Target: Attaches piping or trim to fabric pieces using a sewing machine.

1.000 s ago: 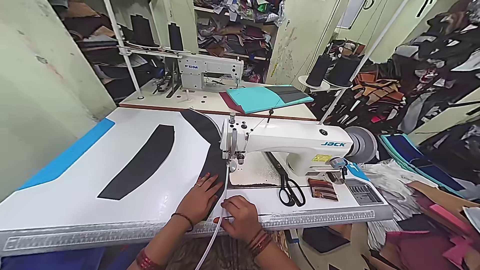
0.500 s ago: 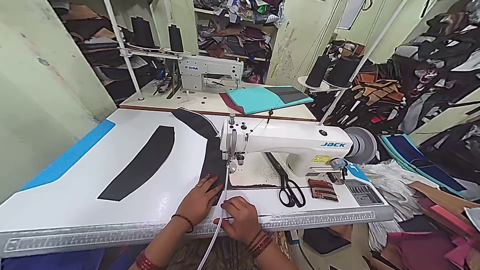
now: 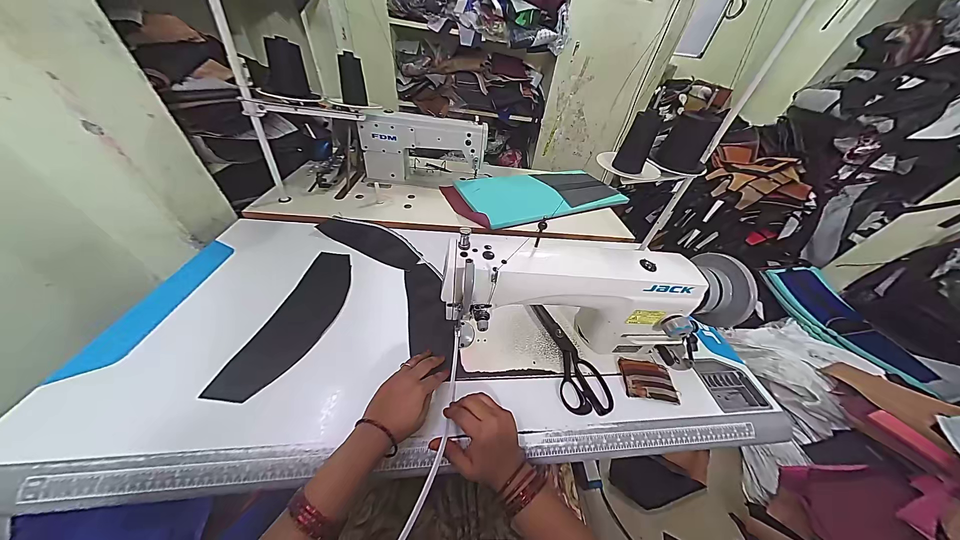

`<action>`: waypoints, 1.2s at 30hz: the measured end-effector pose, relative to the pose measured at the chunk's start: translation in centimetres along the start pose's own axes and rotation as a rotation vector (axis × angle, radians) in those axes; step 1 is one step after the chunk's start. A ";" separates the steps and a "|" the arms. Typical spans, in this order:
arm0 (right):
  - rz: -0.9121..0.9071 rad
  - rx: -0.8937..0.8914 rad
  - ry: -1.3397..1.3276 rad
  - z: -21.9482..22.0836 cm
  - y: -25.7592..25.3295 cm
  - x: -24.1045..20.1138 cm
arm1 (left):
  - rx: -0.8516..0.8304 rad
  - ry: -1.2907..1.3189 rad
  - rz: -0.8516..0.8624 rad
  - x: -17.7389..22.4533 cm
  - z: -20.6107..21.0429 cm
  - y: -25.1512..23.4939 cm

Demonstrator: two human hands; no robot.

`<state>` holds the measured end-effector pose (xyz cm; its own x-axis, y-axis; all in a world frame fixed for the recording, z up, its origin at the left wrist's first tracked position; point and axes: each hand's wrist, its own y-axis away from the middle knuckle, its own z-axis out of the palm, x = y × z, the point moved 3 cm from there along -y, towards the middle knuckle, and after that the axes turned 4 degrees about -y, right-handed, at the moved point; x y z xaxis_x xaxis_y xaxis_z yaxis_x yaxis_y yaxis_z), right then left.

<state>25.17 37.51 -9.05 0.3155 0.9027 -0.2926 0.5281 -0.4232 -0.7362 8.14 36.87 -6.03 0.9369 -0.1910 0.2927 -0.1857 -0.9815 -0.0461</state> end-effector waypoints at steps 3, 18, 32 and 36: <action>0.004 -0.001 -0.002 0.0 0.0 0.0 | -0.032 -0.014 -0.008 0.1 -0.2 -0.6; 0.007 -0.002 -0.024 -0.1 0.0 0.0 | -0.146 -0.031 -0.118 -0.8 -0.7 -4.7; -0.011 -0.022 -0.002 0.0 -0.1 0.1 | -0.080 0.115 -0.147 -3.5 -2.0 -6.5; 0.004 -0.072 -0.018 -0.3 -0.2 0.0 | 0.259 0.187 -0.451 -8.5 -5.5 -1.9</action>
<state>25.27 37.61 -8.75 0.3039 0.9019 -0.3068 0.5828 -0.4308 -0.6890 -1.07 40.43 -3.15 0.8337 0.2311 0.5015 0.3230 -0.9407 -0.1036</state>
